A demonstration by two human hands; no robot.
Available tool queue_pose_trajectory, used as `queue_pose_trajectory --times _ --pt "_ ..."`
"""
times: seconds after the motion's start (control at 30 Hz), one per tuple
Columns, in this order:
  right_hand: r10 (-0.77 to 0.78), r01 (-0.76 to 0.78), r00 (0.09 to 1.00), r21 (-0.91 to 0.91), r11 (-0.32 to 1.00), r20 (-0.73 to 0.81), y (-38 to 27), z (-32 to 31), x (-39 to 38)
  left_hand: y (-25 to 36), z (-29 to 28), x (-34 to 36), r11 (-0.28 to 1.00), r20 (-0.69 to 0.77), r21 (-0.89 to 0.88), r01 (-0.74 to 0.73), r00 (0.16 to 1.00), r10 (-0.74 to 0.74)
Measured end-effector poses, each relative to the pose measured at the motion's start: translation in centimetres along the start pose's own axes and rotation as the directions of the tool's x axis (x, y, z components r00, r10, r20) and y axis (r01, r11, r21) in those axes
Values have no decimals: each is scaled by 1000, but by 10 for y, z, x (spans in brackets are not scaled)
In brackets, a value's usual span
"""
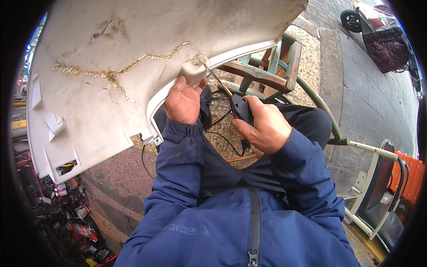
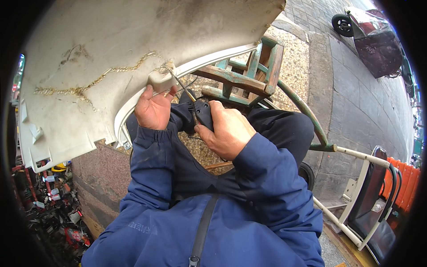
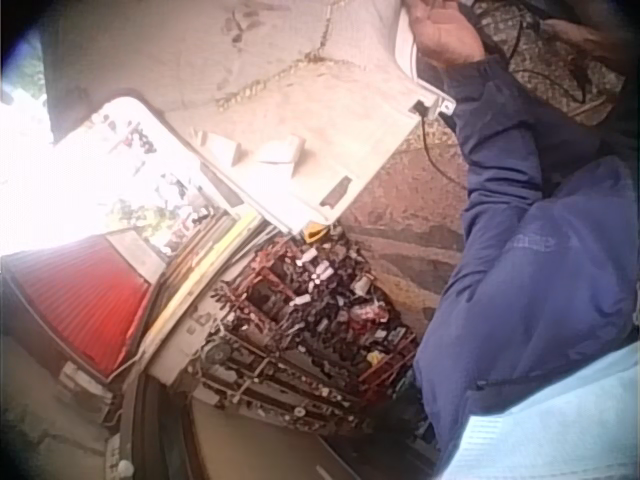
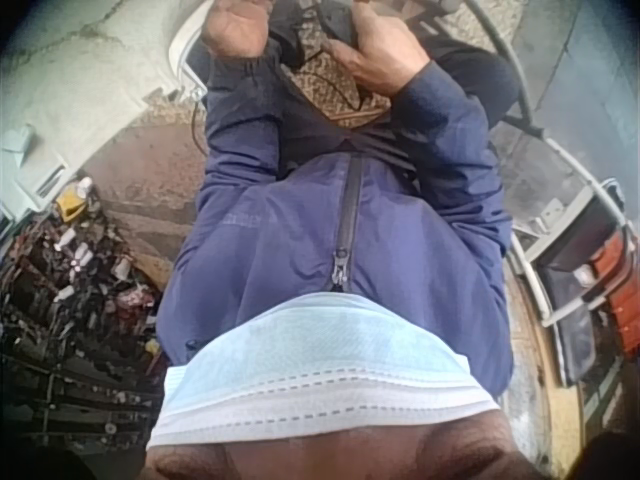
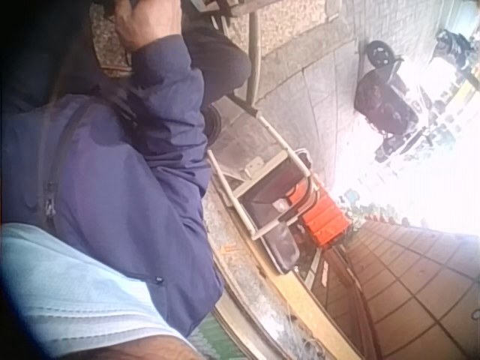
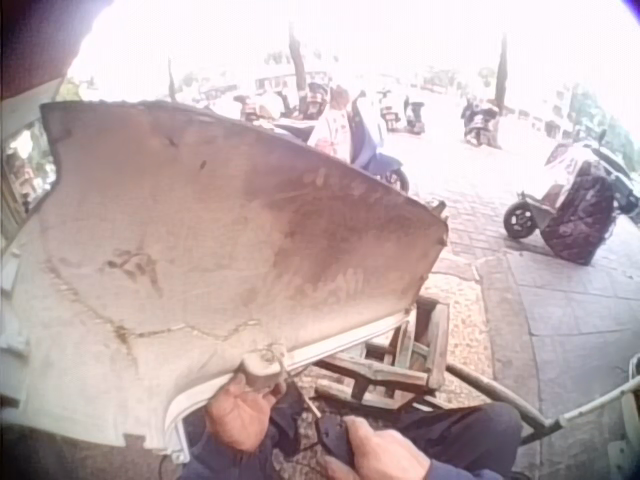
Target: The person uses a handheld hot-air welding tool to melt and fuse a crack on a black plastic motorcycle fender. They hold the fender with one hand and guide the tool along the damaged seam, then flip the part to continue welding on the underside.
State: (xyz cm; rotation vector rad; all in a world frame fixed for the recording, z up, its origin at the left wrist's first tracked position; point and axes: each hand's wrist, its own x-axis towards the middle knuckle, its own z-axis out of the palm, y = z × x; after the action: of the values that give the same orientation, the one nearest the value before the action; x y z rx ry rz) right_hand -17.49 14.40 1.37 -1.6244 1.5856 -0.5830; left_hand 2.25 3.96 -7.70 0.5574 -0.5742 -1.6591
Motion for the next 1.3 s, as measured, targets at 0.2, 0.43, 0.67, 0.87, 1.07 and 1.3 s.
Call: queue_pose_trajectory --times 0.2,0.43,0.67,0.87,1.07,1.3 --pt "-6 8 1000 55 998 -22 1 -2 -1 0 -1 0 1000 7 9 13 1000 -13" --pt "6 -6 999 9 1000 -44 4 -4 0 0 -1 0 1000 8 -1 8 1000 -8" --pt "35 -35 999 61 998 -4 8 2 3 1 -1 0 1000 22 5 17 1000 -17" --pt "23 -23 1000 18 1000 -17 7 3 4 1 1 -1 1000 2 4 22 1000 -22" --pt "25 -25 1000 2 1000 -12 7 4 4 1 0 -1 1000 1 10 24 1000 -24" --pt "5 -5 1000 1 1000 -28 8 6 4 1 0 0 999 7 10 32 999 -32"
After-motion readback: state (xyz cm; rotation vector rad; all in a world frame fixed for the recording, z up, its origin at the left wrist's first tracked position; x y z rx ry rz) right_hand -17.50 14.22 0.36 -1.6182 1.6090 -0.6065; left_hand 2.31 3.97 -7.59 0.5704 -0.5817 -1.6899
